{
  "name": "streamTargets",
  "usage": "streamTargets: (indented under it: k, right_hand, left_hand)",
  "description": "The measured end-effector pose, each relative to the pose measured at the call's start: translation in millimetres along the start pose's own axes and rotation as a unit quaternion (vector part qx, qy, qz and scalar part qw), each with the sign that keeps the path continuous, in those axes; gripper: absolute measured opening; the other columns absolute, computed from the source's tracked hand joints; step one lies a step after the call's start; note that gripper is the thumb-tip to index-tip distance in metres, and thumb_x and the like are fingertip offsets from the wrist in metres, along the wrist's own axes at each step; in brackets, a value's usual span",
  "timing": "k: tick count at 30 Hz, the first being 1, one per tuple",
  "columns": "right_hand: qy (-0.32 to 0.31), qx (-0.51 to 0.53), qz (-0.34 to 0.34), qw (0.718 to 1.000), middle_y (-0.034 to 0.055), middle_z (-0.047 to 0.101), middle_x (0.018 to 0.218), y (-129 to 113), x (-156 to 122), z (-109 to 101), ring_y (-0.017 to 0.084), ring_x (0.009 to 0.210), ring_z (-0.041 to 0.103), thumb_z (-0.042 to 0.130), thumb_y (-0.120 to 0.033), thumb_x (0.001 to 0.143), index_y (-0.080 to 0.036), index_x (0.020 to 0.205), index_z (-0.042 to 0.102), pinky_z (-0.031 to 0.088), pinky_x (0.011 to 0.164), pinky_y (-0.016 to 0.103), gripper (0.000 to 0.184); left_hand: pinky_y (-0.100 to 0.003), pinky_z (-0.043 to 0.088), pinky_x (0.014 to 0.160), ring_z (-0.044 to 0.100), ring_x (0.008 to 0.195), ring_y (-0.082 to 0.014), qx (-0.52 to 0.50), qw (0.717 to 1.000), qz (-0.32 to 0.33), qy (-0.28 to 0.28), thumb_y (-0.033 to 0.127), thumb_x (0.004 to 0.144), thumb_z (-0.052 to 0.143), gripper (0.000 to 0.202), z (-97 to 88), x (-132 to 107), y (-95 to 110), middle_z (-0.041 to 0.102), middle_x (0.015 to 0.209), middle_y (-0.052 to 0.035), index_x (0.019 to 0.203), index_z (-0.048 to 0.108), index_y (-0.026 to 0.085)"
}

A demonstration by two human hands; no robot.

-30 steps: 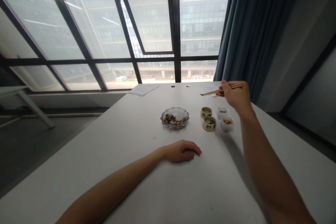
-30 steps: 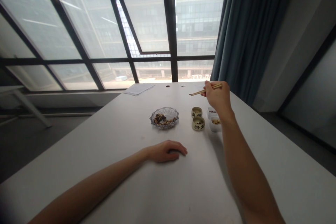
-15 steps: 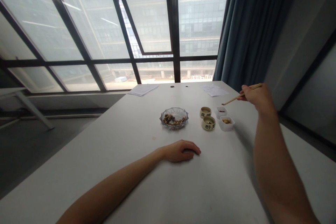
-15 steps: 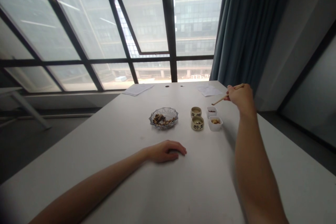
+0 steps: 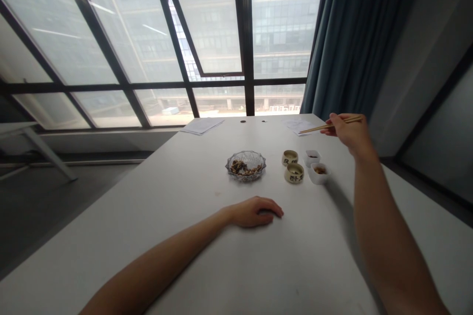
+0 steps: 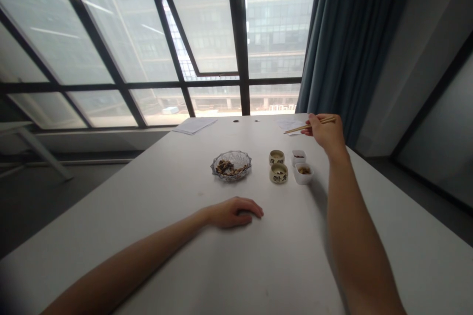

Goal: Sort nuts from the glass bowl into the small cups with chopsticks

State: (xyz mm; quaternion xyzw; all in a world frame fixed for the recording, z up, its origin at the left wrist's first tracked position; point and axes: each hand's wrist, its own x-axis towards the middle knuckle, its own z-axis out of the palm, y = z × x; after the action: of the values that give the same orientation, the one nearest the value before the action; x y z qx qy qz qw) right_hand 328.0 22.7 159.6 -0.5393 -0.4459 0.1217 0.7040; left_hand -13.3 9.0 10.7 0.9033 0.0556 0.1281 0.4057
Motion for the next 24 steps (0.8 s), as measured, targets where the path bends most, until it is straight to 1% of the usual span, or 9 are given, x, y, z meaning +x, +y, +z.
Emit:
streamTargets:
  k: [3,6,10,13,15,18,24]
  right_hand:
    - [-0.028,0.028,-0.012,0.999,0.006,0.07,0.061,-8,-11,20,0.019,0.048,0.07,0.077,-0.037,0.085,-0.015,0.07,0.069,0.061,0.049,0.028,0.027]
    - [-0.075,0.042,-0.028,0.996,0.0077,0.073,0.066,-10,-23,44,0.019,0.052,0.071,0.078,-0.047,0.082,-0.014,0.073,0.071,0.062,0.05,0.027,0.035]
    - [-0.169,0.035,-0.039,0.984,0.0089,0.074,0.07,-6,-43,71,0.02,0.057,0.073,0.075,-0.057,0.082,-0.013,0.077,0.073,0.062,0.052,0.027,0.044]
    - [-0.253,0.025,-0.04,0.966,0.0092,0.074,0.072,-4,-57,84,0.021,0.06,0.074,0.072,-0.058,0.084,-0.013,0.077,0.073,0.061,0.053,0.026,0.045]
    - [-0.29,0.021,-0.037,0.956,0.0089,0.074,0.072,-2,-63,90,0.021,0.061,0.074,0.072,-0.058,0.085,-0.014,0.077,0.073,0.06,0.054,0.025,0.045]
    - [-0.31,0.023,-0.034,0.95,0.0082,0.073,0.069,8,-72,101,0.02,0.06,0.073,0.071,-0.057,0.085,-0.014,0.075,0.072,0.058,0.053,0.024,0.045]
    - [-0.353,0.028,-0.009,0.935,0.0067,0.072,0.067,44,-99,134,0.02,0.061,0.073,0.067,-0.055,0.087,-0.016,0.072,0.07,0.057,0.054,0.024,0.041]
  left_hand:
    - [-0.037,0.047,0.109,0.065,0.12,-0.0224,0.002,1.0,0.0,-0.001,0.029,0.097,0.058,0.03,-0.5,0,0,0.07,0.127,-0.0124,0.124,0.069,0.021]
    - [-0.036,0.047,0.109,0.065,0.12,-0.0224,0.002,1.0,0.001,-0.001,0.03,0.097,0.058,0.031,-0.3,0,0,0.07,0.127,-0.0125,0.125,0.069,0.021]
    - [-0.036,0.047,0.109,0.065,0.119,-0.0223,0.003,1.0,0.0,0.001,0.031,0.097,0.058,0.031,0.7,0,-3,0.07,0.127,-0.0121,0.124,0.069,0.021]
    - [-0.036,0.048,0.108,0.065,0.119,-0.0226,0.002,1.0,0.003,0.002,0.032,0.097,0.058,0.031,1.2,0,-3,0.07,0.126,-0.0125,0.124,0.069,0.021]
    - [-0.035,0.048,0.108,0.065,0.119,-0.0226,0.002,1.0,0.005,0.0,0.032,0.097,0.058,0.031,1.2,0,-3,0.07,0.126,-0.0127,0.124,0.069,0.021]
    - [-0.035,0.048,0.108,0.065,0.119,-0.0224,0.004,1.0,0.005,-0.002,0.03,0.097,0.057,0.031,0.9,0,-3,0.07,0.126,-0.0125,0.124,0.068,0.021]
    - [-0.037,0.048,0.108,0.066,0.118,-0.0229,0.005,1.0,0.012,-0.001,0.027,0.096,0.058,0.031,0.5,0,-3,0.071,0.126,-0.012,0.125,0.068,0.021]
